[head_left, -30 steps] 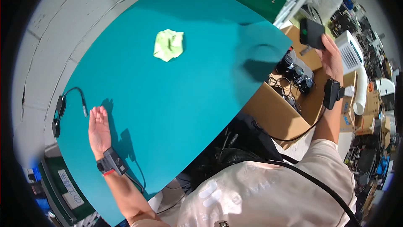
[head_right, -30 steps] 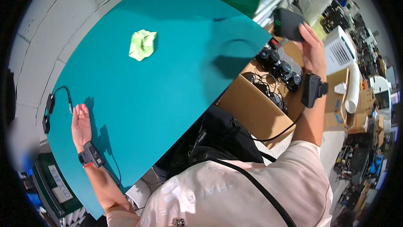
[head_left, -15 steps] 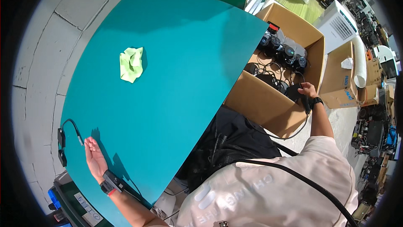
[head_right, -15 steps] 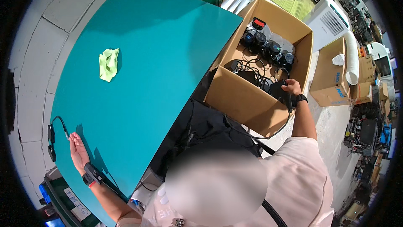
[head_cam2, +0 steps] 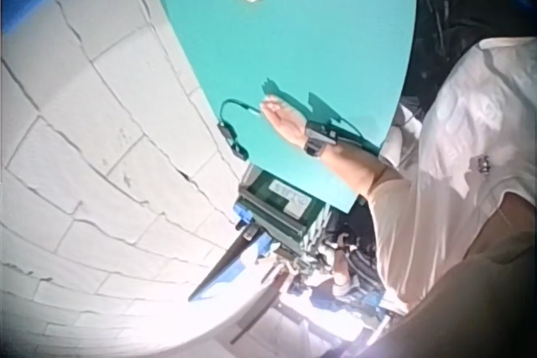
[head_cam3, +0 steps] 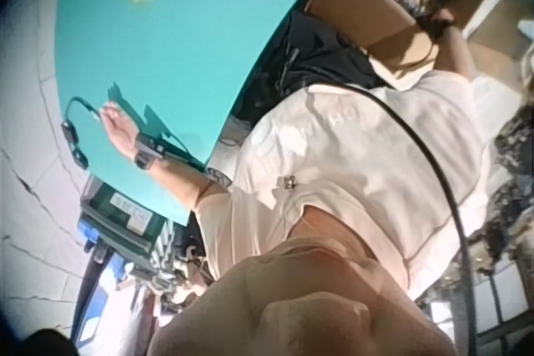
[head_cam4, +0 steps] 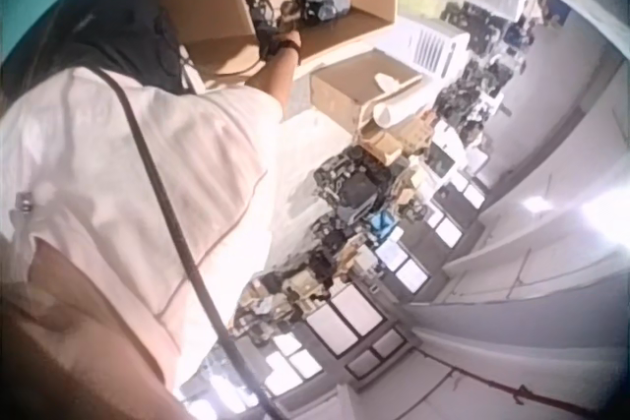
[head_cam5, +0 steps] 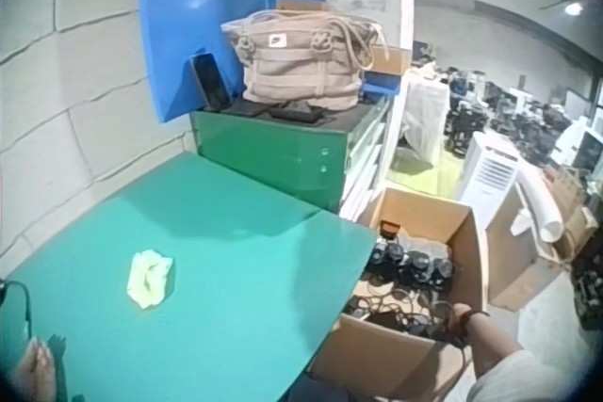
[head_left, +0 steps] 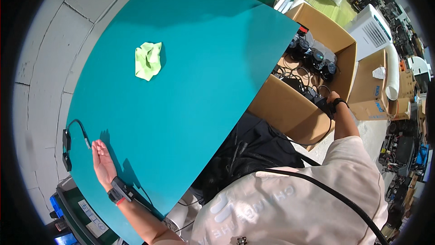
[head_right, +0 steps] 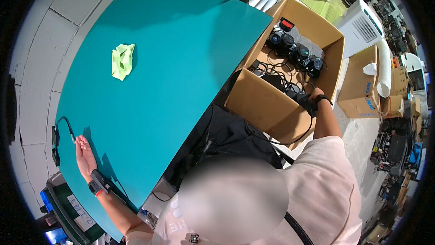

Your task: Inspecting a small electronic box, checking its ports, and wiping it with a cloth.

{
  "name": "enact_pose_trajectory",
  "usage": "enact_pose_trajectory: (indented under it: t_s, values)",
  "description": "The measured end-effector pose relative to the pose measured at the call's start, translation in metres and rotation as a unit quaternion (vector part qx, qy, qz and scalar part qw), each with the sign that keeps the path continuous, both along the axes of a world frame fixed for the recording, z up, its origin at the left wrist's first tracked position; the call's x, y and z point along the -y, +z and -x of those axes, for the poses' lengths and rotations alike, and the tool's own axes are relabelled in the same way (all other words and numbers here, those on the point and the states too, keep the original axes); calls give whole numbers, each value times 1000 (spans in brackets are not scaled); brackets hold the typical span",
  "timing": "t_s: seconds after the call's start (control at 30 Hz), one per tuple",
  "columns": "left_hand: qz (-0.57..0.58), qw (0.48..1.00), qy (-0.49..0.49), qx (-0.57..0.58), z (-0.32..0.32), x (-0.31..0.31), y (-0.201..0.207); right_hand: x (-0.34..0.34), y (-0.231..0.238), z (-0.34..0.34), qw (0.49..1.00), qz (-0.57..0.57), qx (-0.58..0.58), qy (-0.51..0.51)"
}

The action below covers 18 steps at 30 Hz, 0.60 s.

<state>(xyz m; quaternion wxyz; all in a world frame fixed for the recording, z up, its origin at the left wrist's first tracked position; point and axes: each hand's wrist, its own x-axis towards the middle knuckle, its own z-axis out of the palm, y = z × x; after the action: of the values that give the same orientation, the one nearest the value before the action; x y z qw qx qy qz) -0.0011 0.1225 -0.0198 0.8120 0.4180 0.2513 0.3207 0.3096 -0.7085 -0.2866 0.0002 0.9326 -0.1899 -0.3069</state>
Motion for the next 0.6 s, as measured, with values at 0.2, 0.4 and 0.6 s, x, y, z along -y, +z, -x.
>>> enact_pose_trajectory:
  t_s: [0.2,0.4,0.6]
  values:
    - [-3,1000,-5,9,1,-2,-2,-9,2,-4,978,-99,-85,163]
    - [-19,1000,7,6,-3,6,0,6,-29,11,969,-83,-74,220]
    - [-31,999,16,32,-3,14,0,7,-16,-3,913,-53,-30,404]
